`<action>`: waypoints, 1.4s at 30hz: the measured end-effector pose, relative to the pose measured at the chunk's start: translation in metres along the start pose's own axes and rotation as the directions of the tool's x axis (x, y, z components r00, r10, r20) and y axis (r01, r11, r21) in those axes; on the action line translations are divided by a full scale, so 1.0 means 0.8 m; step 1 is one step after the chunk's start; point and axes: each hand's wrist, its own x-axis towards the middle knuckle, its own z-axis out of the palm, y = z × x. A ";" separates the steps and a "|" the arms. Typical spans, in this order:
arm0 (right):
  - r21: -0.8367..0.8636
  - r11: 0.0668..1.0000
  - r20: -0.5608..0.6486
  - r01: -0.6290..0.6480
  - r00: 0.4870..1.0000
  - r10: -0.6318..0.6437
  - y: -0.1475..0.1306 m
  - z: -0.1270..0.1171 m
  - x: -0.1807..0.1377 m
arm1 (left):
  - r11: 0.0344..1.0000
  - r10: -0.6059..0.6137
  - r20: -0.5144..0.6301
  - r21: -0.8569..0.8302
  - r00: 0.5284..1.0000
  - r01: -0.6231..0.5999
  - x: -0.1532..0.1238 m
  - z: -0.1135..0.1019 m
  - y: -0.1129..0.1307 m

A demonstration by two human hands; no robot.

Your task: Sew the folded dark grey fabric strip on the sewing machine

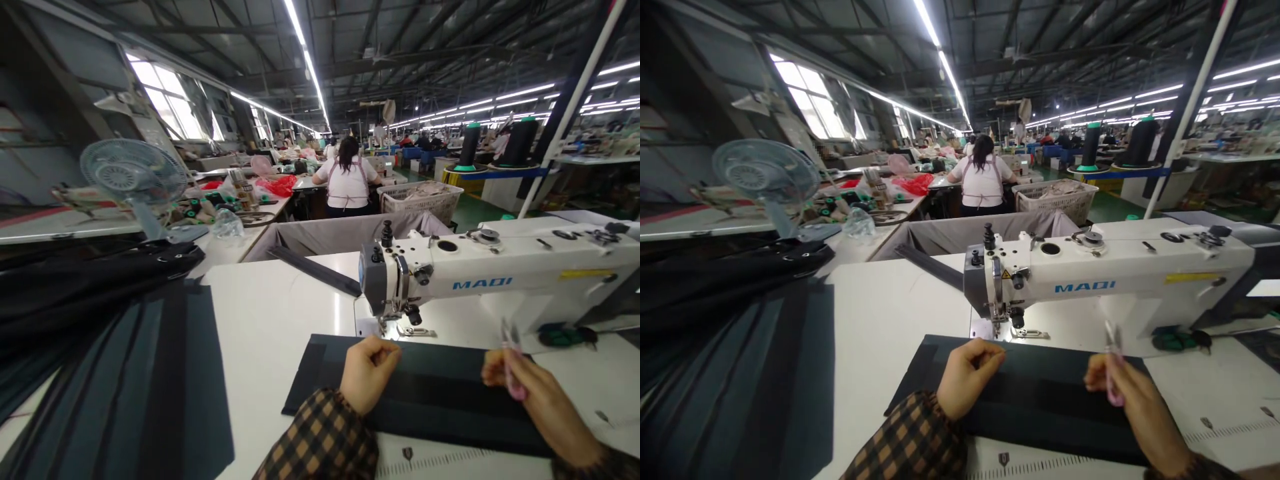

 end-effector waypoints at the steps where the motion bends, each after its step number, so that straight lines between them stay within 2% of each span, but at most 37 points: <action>1: -0.017 1.000 0.154 -0.011 0.988 0.013 -0.006 0.023 -0.009 | 1.000 -0.010 0.002 -0.013 1.000 0.010 0.000 0.000 -0.003; 3: -0.104 0.990 0.357 0.093 0.933 -0.050 -0.021 0.064 -0.017 | 0.999 -0.018 0.002 -0.040 1.000 0.019 -0.001 -0.002 -0.007; 5: -0.228 0.951 0.458 0.208 0.885 -0.084 -0.035 0.092 -0.016 | 0.998 -0.017 -0.006 -0.066 1.000 0.017 -0.002 -0.004 -0.011; 7: -0.341 0.904 0.485 0.256 0.872 -0.064 -0.046 0.108 -0.009 | 0.997 -0.009 -0.009 -0.083 1.000 0.008 -0.003 -0.007 -0.015; 10: -0.446 0.853 0.476 0.272 0.879 -0.032 -0.051 0.122 0.004 | 0.995 0.010 0.003 -0.102 1.000 -0.010 -0.002 -0.009 -0.022; 13: -0.475 0.825 0.479 0.306 0.876 -0.049 -0.050 0.133 0.012 | 0.993 0.028 0.010 -0.116 1.000 -0.026 0.000 -0.007 -0.031; 16: -0.449 0.837 0.479 0.313 0.875 -0.070 -0.045 0.142 0.015 | 0.992 0.041 0.016 -0.118 0.999 -0.039 0.000 -0.006 -0.034; 19: -0.409 0.864 0.473 0.294 0.878 -0.075 -0.039 0.143 0.018 | 0.994 0.056 0.020 -0.098 0.998 -0.054 -0.001 -0.008 -0.034; 24: -0.341 0.901 0.493 0.270 0.867 -0.074 -0.039 0.127 0.028 | 0.996 0.082 0.016 -0.047 0.997 -0.081 -0.001 -0.011 -0.032; 28: -0.317 0.878 0.519 0.357 0.841 -0.155 -0.046 0.131 0.035 | 0.996 0.085 0.059 -0.019 0.995 -0.084 0.004 -0.011 -0.033; 31: -0.345 0.849 0.477 0.401 0.854 -0.209 -0.048 0.144 0.040 | 0.999 0.037 0.089 -0.002 0.995 -0.037 0.011 -0.010 -0.033; 34: -0.386 0.831 0.474 0.400 0.859 -0.194 -0.041 0.151 0.047 | 1.000 -0.007 0.092 0.009 0.996 0.006 0.018 -0.012 -0.034; 42: -0.494 0.796 0.416 0.350 0.899 -0.137 -0.020 0.123 0.067 | 0.990 0.078 0.042 0.110 0.996 -0.083 0.028 -0.020 -0.053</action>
